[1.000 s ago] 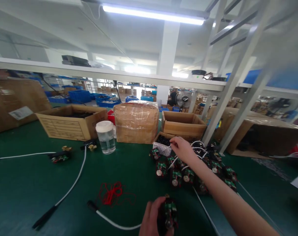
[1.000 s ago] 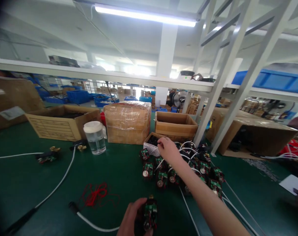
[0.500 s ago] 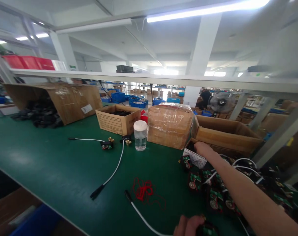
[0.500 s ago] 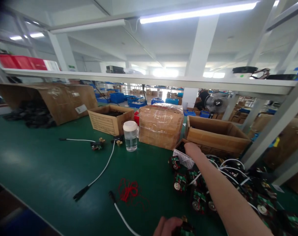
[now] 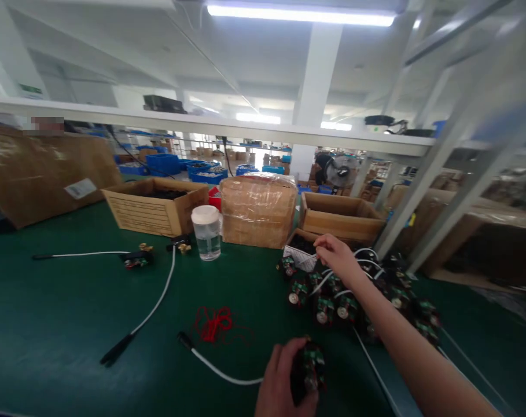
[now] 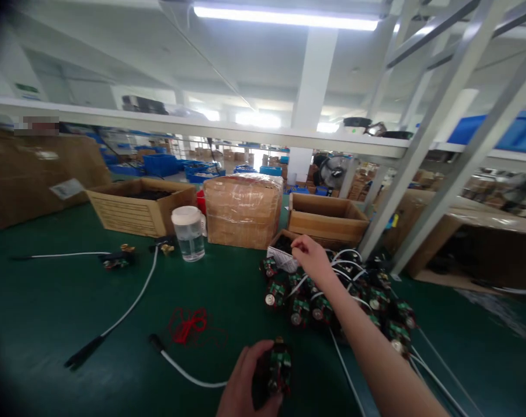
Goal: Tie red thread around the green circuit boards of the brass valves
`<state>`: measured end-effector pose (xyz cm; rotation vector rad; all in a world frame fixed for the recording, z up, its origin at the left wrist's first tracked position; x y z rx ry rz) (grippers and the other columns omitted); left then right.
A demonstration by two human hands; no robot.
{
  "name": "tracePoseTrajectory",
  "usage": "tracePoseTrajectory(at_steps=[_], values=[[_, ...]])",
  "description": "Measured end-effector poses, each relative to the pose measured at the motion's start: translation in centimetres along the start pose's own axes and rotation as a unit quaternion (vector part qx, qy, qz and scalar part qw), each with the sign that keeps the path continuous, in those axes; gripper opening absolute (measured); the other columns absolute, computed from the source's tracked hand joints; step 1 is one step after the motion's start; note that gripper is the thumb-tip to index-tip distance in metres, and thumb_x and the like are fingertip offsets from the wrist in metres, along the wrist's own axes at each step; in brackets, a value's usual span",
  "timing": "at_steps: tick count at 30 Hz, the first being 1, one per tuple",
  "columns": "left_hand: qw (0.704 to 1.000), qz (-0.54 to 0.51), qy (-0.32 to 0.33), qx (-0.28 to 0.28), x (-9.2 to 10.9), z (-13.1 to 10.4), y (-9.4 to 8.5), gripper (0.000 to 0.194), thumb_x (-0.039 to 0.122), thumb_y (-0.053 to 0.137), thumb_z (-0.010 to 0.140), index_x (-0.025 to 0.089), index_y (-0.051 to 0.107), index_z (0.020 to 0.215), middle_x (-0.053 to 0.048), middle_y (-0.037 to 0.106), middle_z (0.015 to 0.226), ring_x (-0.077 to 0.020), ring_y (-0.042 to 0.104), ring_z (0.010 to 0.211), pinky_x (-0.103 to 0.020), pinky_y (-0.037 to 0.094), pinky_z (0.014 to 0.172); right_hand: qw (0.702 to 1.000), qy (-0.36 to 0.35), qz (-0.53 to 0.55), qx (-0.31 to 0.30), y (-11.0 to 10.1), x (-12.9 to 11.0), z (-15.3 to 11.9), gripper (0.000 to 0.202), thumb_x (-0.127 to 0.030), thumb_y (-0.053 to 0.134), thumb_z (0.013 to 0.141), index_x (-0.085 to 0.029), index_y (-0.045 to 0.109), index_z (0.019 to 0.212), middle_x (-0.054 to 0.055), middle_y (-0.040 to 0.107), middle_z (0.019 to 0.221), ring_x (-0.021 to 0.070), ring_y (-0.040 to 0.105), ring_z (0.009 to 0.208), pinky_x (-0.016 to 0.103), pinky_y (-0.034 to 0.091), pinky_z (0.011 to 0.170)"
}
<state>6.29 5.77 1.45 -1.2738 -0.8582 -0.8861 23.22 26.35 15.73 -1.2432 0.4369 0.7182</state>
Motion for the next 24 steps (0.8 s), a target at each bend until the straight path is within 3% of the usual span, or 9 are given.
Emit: tracePoseTrajectory(at_steps=[4,6,10,14,17,20,24], values=[[0.998,-0.049,0.033,0.001,0.5,0.3,-0.3,0.061,0.012,0.059,0.070,0.025,0.060,0.130,-0.008,0.067,0.120,-0.0271,0.066,0.110,-0.045,0.052,0.101,0.994,0.022,0.105,0.016,-0.4,1.0,-10.5,0.017,-0.032,0.049,0.092,-0.020,0.060,0.098,-0.002,0.058,0.073,0.0139,0.055,0.062,0.024,0.045,0.057],[0.998,-0.058,0.037,0.004,0.5,0.3,-0.3,0.060,0.013,0.059,0.071,0.025,0.059,0.129,-0.008,0.066,0.118,-0.0271,0.066,0.109,-0.047,0.052,0.101,0.962,0.064,0.267,0.006,0.4,2.2,-15.3,0.025,-0.043,0.058,0.093,-0.019,0.063,0.090,-0.002,0.059,0.073,0.0121,0.051,0.058,0.025,0.041,0.056],[0.998,-0.047,0.044,-0.011,0.4,0.3,-0.4,0.059,0.014,0.062,0.072,0.025,0.058,0.130,-0.008,0.066,0.120,-0.0270,0.066,0.110,-0.047,0.053,0.100,0.901,0.173,0.397,-0.016,2.7,4.7,-21.7,0.036,-0.052,0.070,0.089,-0.018,0.071,0.103,0.004,0.070,0.083,0.0150,0.059,0.067,0.027,0.047,0.063],[0.998,-0.024,0.051,-0.018,0.5,0.4,-0.6,0.058,0.014,0.063,0.073,0.024,0.058,0.130,-0.007,0.068,0.120,-0.0256,0.068,0.107,-0.044,0.056,0.098,0.831,0.236,0.503,-0.009,4.5,5.7,-24.0,0.048,-0.051,0.087,0.074,-0.019,0.074,0.107,0.011,0.075,0.105,0.0191,0.069,0.082,0.031,0.054,0.074],[0.998,-0.019,0.053,-0.009,0.6,0.5,-0.7,0.055,0.018,0.064,0.075,0.024,0.059,0.129,-0.008,0.069,0.119,-0.0257,0.069,0.106,-0.045,0.056,0.097,0.790,0.247,0.561,-0.005,5.4,5.5,-24.5,0.041,-0.043,0.092,0.068,-0.018,0.077,0.097,0.012,0.075,0.108,0.0194,0.072,0.085,0.030,0.056,0.076],[0.998,-0.021,0.053,-0.001,0.6,0.6,-0.8,0.053,0.020,0.065,0.074,0.024,0.060,0.127,-0.008,0.070,0.118,-0.0266,0.070,0.105,-0.046,0.057,0.096,0.766,0.237,0.598,0.005,6.0,5.4,-24.8,0.033,-0.037,0.094,0.068,-0.018,0.077,0.091,0.011,0.076,0.106,0.0193,0.073,0.085,0.027,0.056,0.073],[0.998,-0.005,0.062,-0.001,0.6,0.7,-0.9,0.053,0.022,0.067,0.074,0.024,0.061,0.127,-0.008,0.072,0.116,-0.0267,0.071,0.102,-0.045,0.059,0.093,0.759,0.228,0.610,0.003,6.3,5.3,-25.0,0.033,-0.034,0.093,0.069,-0.019,0.077,0.094,0.011,0.073,0.113,0.0200,0.074,0.087,0.026,0.057,0.071]])
Point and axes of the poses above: each hand's wrist, its own z-axis towards the middle knuckle, its own y-axis out of the palm, x = y × z, the point moved 6 cm from there along z, towards the middle knuckle
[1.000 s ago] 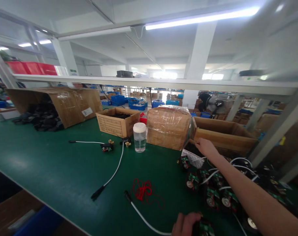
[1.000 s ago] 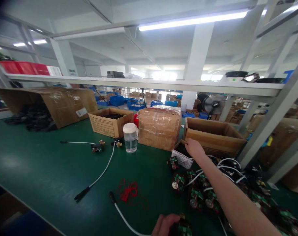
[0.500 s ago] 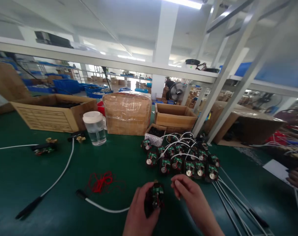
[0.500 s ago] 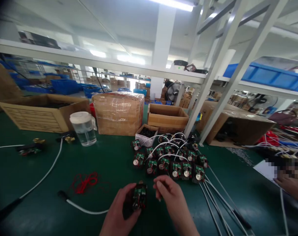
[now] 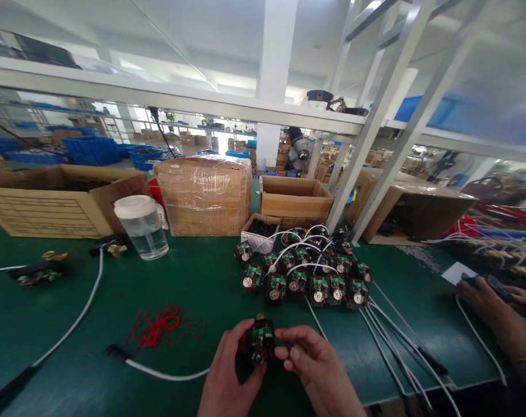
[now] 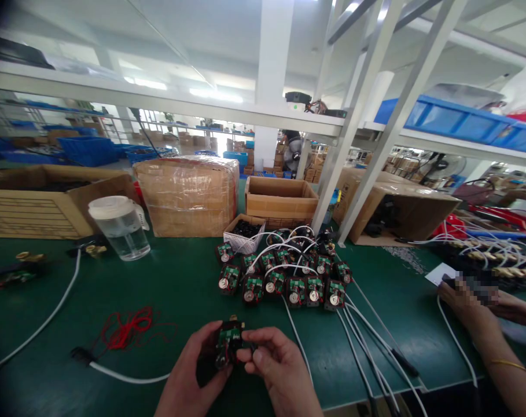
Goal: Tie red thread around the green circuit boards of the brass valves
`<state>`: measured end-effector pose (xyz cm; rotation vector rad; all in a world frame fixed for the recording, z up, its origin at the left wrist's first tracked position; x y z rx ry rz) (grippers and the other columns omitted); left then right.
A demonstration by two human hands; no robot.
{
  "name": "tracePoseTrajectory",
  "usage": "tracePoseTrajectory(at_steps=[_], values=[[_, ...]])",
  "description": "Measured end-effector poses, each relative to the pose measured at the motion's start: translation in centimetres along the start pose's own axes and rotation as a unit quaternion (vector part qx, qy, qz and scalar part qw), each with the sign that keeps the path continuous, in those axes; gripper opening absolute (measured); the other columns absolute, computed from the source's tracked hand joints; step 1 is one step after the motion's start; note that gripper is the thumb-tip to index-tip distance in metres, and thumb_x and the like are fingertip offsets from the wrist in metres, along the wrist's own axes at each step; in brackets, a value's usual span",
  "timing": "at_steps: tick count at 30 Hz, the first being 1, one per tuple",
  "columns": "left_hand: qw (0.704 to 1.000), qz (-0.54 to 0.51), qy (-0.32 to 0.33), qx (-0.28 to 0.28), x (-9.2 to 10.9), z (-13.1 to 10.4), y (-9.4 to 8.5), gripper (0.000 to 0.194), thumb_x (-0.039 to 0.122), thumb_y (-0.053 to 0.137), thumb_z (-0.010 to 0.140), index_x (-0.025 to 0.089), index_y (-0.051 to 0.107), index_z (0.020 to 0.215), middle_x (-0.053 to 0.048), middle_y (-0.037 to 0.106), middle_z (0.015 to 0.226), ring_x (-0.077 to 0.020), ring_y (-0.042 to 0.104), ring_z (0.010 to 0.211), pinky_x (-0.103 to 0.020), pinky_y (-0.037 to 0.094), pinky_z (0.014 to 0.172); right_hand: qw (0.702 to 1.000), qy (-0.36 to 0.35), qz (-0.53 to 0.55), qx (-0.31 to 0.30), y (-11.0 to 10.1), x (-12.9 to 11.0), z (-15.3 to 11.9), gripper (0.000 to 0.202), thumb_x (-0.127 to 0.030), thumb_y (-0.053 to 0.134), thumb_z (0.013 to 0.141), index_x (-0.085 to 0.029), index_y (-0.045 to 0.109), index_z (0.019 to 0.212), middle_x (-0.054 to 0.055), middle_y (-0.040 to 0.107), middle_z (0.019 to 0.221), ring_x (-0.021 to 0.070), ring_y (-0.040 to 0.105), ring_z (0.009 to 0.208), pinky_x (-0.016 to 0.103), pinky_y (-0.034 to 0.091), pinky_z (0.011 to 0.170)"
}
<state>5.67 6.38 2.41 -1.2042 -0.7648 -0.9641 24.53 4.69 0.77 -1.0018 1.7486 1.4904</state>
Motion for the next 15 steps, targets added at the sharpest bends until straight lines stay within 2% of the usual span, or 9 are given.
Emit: tracePoseTrajectory(at_steps=[3,6,12,15], values=[[1.000,0.012,0.005,-0.005,-0.2,0.0,0.0,0.052,0.024,0.067,0.075,0.024,0.061,0.126,-0.008,0.072,0.117,-0.0267,0.072,0.102,-0.044,0.060,0.092,1.000,0.001,0.007,-0.001,0.1,0.1,-0.1,0.032,-0.033,0.093,0.070,-0.020,0.077,0.094,0.011,0.072,0.114,0.0194,0.073,0.087,0.026,0.057,0.071],[1.000,0.014,0.007,-0.005,-0.3,0.0,0.1,0.051,0.023,0.066,0.077,0.025,0.060,0.128,-0.007,0.072,0.118,-0.0262,0.072,0.103,-0.044,0.060,0.093,0.999,0.006,0.034,-0.005,0.2,0.1,-0.1,0.030,-0.031,0.094,0.069,-0.019,0.076,0.091,0.008,0.074,0.105,0.0178,0.072,0.085,0.024,0.055,0.069],[1.000,0.008,0.009,-0.012,-0.2,-0.1,0.3,0.053,0.021,0.066,0.076,0.025,0.059,0.128,-0.006,0.072,0.115,-0.0255,0.072,0.100,-0.043,0.060,0.091,0.988,0.070,0.139,-0.023,1.1,0.3,-0.5,0.029,-0.032,0.091,0.075,-0.019,0.075,0.094,0.006,0.074,0.088,0.0101,0.068,0.070,0.016,0.050,0.060],[1.000,-0.006,-0.004,0.006,-0.1,-0.2,0.2,0.052,0.021,0.064,0.076,0.026,0.059,0.127,-0.006,0.071,0.114,-0.0250,0.071,0.100,-0.044,0.058,0.092,0.981,0.085,0.173,-0.002,1.4,0.4,-0.6,0.033,-0.033,0.094,0.071,-0.018,0.076,0.093,0.006,0.075,0.085,0.0076,0.065,0.063,0.013,0.046,0.054]])
Point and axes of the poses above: each hand's wrist, its own z-axis towards the middle knuckle, its own y-axis out of the palm, x = y × z, the point moved 6 cm from there along z, towards the middle knuckle
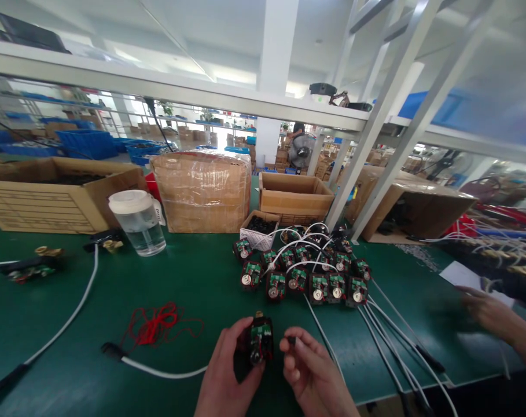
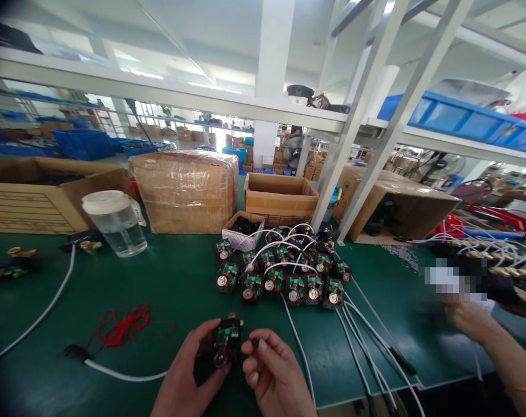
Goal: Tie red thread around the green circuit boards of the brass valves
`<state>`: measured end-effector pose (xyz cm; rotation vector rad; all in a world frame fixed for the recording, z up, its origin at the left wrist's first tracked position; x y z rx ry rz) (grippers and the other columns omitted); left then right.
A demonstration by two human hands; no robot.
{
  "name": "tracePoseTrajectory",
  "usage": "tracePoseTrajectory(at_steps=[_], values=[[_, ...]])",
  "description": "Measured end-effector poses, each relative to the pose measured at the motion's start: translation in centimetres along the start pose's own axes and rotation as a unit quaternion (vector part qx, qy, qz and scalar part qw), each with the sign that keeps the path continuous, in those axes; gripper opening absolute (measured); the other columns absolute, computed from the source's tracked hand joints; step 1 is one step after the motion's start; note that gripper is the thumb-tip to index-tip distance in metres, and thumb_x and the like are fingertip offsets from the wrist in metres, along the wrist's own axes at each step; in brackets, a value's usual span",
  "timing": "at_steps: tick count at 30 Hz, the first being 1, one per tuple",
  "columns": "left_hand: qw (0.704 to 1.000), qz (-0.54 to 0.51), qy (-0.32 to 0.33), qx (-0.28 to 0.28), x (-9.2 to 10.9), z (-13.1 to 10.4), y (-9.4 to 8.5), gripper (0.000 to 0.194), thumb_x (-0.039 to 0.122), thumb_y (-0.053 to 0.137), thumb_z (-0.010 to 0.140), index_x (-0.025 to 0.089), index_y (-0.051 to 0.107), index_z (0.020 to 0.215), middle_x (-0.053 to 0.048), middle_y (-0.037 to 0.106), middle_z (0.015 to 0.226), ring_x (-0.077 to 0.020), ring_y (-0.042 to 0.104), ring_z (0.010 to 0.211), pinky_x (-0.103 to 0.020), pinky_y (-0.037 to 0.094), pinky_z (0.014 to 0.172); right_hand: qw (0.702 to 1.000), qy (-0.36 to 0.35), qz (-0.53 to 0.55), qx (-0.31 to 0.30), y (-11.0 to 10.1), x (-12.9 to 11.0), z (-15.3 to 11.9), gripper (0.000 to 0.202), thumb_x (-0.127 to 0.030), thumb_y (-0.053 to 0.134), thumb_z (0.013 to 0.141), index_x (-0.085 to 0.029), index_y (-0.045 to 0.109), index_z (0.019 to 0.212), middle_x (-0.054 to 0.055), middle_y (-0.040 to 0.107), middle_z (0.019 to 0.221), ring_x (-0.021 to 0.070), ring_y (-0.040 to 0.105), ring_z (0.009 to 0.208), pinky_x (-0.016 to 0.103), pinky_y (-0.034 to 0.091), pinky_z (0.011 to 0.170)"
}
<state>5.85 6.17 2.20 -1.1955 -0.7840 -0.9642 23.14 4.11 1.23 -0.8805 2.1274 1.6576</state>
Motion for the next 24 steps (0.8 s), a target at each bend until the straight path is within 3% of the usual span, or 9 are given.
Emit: tracePoseTrajectory(at_steps=[10,15,19,24], values=[[1.000,0.003,0.007,-0.009,-0.08,0.20,-0.14,0.052,0.021,0.066,0.077,0.026,0.060,0.128,-0.006,0.071,0.114,-0.0246,0.071,0.100,-0.043,0.059,0.091,1.000,-0.014,0.018,0.006,0.10,0.47,0.36,0.032,-0.031,0.095,0.068,-0.015,0.078,0.090,0.010,0.076,0.082,0.0032,0.051,0.048,0.014,0.031,0.045],[1.000,0.007,0.020,-0.012,-0.03,0.21,-0.07,0.053,0.020,0.066,0.077,0.026,0.059,0.129,-0.006,0.072,0.114,-0.0243,0.072,0.100,-0.042,0.060,0.091,1.000,-0.023,0.006,0.012,-0.12,0.47,0.44,0.033,-0.030,0.095,0.067,-0.016,0.078,0.091,0.006,0.071,0.078,0.0034,0.047,0.053,0.015,0.033,0.050],[1.000,0.013,0.017,-0.015,-0.28,0.04,0.04,0.053,0.021,0.066,0.077,0.026,0.058,0.129,-0.006,0.071,0.115,-0.0244,0.071,0.100,-0.042,0.060,0.090,0.996,-0.052,-0.070,0.026,-0.30,0.14,0.36,0.036,-0.033,0.096,0.064,-0.017,0.079,0.091,0.005,0.070,0.079,0.0059,0.051,0.058,0.017,0.039,0.055],[1.000,0.014,0.014,-0.025,-0.62,-0.16,0.19,0.053,0.020,0.065,0.078,0.026,0.057,0.130,-0.006,0.070,0.116,-0.0242,0.071,0.102,-0.043,0.059,0.093,0.975,-0.107,-0.196,-0.002,-0.39,-0.09,0.38,0.035,-0.041,0.091,0.071,-0.020,0.077,0.095,0.003,0.067,0.083,0.0075,0.054,0.056,0.020,0.038,0.053]])
Point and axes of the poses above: each hand's wrist, its own z-axis towards the middle knuckle, its own y-axis out of the palm, x = y × z, the point moved 6 cm from there along z, towards the middle knuckle
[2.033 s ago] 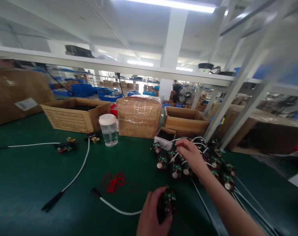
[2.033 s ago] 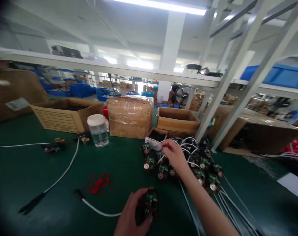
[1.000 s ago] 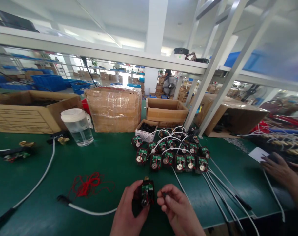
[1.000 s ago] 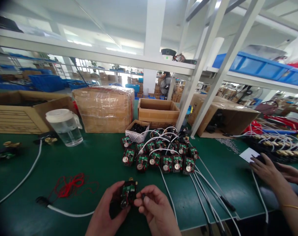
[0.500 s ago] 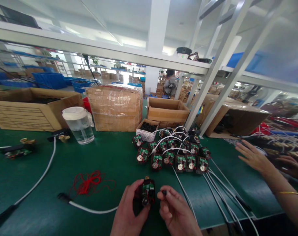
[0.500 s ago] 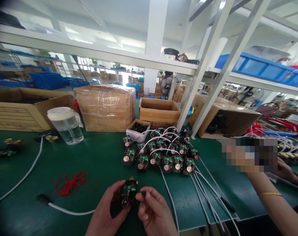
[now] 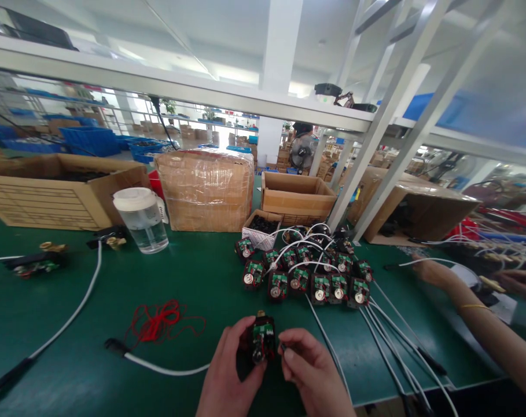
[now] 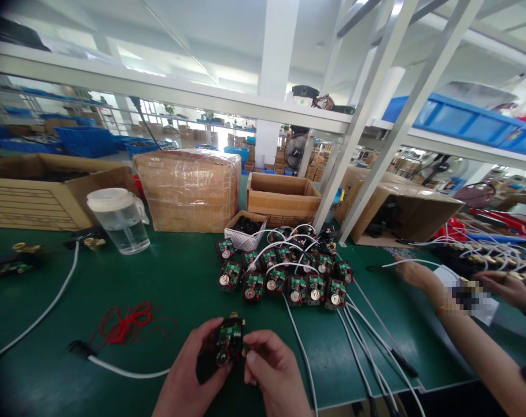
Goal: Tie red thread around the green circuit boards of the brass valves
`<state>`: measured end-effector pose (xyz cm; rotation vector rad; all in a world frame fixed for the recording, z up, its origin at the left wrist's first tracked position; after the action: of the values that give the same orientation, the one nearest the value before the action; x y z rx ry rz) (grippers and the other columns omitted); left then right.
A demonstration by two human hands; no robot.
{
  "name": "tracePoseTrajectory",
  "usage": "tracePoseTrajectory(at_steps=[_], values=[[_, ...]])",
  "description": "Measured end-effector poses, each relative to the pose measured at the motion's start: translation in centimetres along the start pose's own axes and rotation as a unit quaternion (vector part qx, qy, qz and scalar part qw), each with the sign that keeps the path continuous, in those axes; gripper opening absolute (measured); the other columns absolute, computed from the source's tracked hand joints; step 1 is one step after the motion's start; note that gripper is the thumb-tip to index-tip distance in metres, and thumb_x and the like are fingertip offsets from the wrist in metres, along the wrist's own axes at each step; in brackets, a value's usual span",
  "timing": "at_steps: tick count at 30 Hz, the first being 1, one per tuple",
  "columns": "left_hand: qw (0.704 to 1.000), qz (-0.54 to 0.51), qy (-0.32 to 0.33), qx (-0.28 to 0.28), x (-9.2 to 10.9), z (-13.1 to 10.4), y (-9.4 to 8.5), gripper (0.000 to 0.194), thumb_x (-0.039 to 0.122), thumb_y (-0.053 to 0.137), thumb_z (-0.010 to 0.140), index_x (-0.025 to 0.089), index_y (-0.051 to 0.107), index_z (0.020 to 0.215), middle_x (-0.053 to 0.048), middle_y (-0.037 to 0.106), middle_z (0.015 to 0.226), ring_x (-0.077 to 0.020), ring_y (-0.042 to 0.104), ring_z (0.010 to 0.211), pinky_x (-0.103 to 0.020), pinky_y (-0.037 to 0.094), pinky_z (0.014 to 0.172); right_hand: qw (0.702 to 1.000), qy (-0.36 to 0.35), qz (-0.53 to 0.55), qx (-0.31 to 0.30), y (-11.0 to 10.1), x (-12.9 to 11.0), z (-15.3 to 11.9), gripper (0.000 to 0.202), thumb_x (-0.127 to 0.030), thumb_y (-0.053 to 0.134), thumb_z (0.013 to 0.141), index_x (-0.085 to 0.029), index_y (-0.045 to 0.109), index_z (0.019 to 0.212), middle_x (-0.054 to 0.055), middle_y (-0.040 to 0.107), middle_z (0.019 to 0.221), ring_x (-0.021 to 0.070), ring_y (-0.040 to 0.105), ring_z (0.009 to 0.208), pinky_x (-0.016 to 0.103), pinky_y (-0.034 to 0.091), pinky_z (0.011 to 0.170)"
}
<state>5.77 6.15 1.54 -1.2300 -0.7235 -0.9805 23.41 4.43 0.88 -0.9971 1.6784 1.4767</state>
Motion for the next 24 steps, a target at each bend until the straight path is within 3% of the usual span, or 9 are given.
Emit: tracePoseTrajectory(at_steps=[5,8,11,15,20,24], values=[[1.000,-0.004,-0.001,0.000,0.0,0.1,0.0,0.053,0.020,0.065,0.079,0.026,0.057,0.130,-0.007,0.070,0.117,-0.0246,0.070,0.105,-0.043,0.059,0.094,0.995,-0.028,-0.092,-0.020,-0.5,0.1,0.0,0.034,-0.043,0.084,0.080,-0.023,0.073,0.105,0.000,0.064,0.085,0.0103,0.060,0.058,0.023,0.043,0.054],[1.000,-0.011,-0.004,-0.006,0.0,0.1,0.1,0.053,0.019,0.064,0.079,0.027,0.055,0.131,-0.007,0.069,0.118,-0.0244,0.069,0.106,-0.043,0.058,0.095,0.990,-0.031,-0.139,-0.022,-0.3,0.0,0.0,0.032,-0.047,0.079,0.084,-0.020,0.072,0.101,0.000,0.063,0.078,0.0108,0.061,0.056,0.022,0.042,0.053],[1.000,-0.013,-0.009,-0.011,0.0,0.1,0.2,0.053,0.019,0.065,0.079,0.026,0.055,0.131,-0.007,0.068,0.118,-0.0245,0.069,0.105,-0.043,0.058,0.094,0.987,-0.019,-0.158,-0.006,0.2,-0.2,0.0,0.040,-0.055,0.077,0.082,-0.018,0.067,0.094,0.000,0.065,0.072,0.0127,0.064,0.051,0.020,0.037,0.046],[1.000,-0.019,-0.012,-0.014,0.1,0.3,0.2,0.053,0.019,0.065,0.080,0.026,0.055,0.131,-0.007,0.067,0.117,-0.0244,0.068,0.105,-0.044,0.057,0.095,0.984,-0.005,-0.178,0.032,0.6,-0.3,-0.1,0.050,-0.064,0.077,0.077,-0.019,0.059,0.088,0.005,0.071,0.081,0.0134,0.062,0.042,0.019,0.031,0.038],[0.999,-0.032,-0.010,-0.006,0.5,0.2,0.1,0.053,0.018,0.065,0.078,0.026,0.057,0.130,-0.007,0.068,0.115,-0.0242,0.069,0.103,-0.042,0.058,0.093,0.965,-0.042,-0.256,0.027,0.5,-0.7,0.0,0.034,-0.051,0.073,0.084,-0.019,0.063,0.081,0.001,0.065,0.071,0.0138,0.060,0.054,0.023,0.043,0.052],[0.999,-0.046,-0.022,0.001,0.5,0.1,0.0,0.053,0.018,0.067,0.077,0.027,0.058,0.128,-0.005,0.069,0.116,-0.0235,0.069,0.103,-0.041,0.057,0.093,0.943,-0.084,-0.317,0.057,0.8,-1.0,-0.2,0.023,-0.039,0.072,0.083,-0.019,0.066,0.075,0.000,0.061,0.068,0.0159,0.057,0.063,0.024,0.042,0.059]])
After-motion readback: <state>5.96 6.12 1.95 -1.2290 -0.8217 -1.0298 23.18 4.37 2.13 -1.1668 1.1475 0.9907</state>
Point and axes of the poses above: each hand's wrist, its own z-axis towards the middle knuckle, its own y-axis out of the palm, x = y × z, the point moved 6 cm from there along z, towards the middle knuckle
